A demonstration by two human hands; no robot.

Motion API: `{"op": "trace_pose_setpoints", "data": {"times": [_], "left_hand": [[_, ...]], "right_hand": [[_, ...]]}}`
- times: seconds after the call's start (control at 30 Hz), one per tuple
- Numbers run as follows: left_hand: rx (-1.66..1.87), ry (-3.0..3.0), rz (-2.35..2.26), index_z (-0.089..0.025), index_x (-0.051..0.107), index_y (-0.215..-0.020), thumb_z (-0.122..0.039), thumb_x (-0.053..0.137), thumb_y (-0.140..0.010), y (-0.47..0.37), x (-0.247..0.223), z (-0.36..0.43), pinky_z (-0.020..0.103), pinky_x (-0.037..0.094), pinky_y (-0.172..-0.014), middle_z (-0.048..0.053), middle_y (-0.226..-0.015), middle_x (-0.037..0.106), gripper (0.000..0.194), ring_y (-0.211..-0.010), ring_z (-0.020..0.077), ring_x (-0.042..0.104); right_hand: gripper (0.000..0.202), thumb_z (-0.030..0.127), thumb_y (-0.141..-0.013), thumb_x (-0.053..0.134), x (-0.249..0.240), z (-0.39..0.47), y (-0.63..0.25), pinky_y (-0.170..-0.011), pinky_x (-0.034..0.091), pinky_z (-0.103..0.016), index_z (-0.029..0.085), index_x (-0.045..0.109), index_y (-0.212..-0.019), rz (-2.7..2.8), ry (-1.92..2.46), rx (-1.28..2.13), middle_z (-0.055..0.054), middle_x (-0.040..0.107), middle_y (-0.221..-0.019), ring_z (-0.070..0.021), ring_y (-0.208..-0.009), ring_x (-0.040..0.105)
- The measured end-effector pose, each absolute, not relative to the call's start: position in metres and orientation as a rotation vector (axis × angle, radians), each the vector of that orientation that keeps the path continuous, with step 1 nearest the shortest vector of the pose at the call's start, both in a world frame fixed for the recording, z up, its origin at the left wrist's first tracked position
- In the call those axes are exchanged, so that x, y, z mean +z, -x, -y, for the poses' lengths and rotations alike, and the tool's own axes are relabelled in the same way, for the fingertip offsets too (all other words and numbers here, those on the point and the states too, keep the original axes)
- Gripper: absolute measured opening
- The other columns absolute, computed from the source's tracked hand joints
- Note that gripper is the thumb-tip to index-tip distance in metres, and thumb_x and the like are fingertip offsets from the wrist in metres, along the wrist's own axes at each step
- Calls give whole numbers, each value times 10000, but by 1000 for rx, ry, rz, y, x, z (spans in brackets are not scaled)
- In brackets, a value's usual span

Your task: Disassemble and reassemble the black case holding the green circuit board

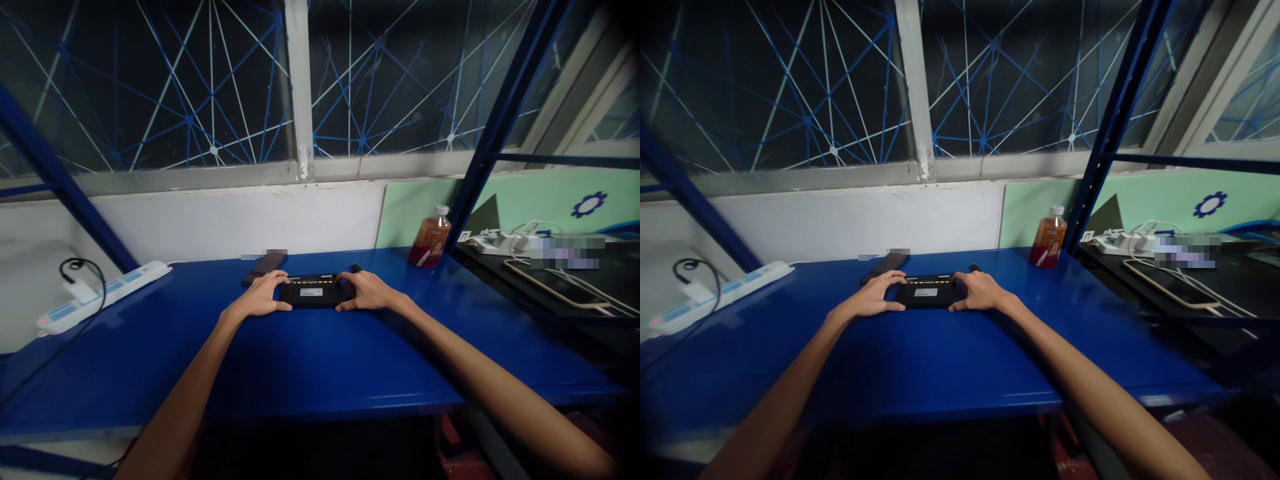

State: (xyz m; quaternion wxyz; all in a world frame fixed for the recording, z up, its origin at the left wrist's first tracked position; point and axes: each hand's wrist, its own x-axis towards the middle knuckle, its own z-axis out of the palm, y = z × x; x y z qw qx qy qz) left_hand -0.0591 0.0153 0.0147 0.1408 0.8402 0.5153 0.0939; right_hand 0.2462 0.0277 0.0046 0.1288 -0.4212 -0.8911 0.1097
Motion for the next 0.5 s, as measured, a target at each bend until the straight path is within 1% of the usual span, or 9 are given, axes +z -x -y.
{"op": "trace_pose_setpoints", "data": {"times": [0.2,0.37,0.5], "left_hand": [[288,-2436,-1466,-238,521,-1180,-527,653,-683,60,15,-16,479,309,-1028,75,-1420,380,589,-1265,335,384],[305,-2479,-1439,-231,531,-1138,-526,658,-681,63,14,-18,458,299,-1038,81,-1405,406,559,-1261,309,404],[302,-2504,-1434,-215,529,-1125,-532,663,-680,64,15,-18,442,300,-1041,94,-1400,417,562,-1270,304,401]], "right_hand": [[733,614,-582,726,3,-31,-245,-547,350,-268,158,533,-1122,2502,1209,506,-7,639,-744,-167,-641,578],[706,573,-582,744,5,-30,-244,-554,351,-262,149,533,-1105,2451,1189,601,5,617,-720,-153,-620,566],[693,558,-581,752,7,-29,-244,-557,349,-257,152,541,-1101,2431,1173,615,7,612,-720,-149,-619,559]]}}
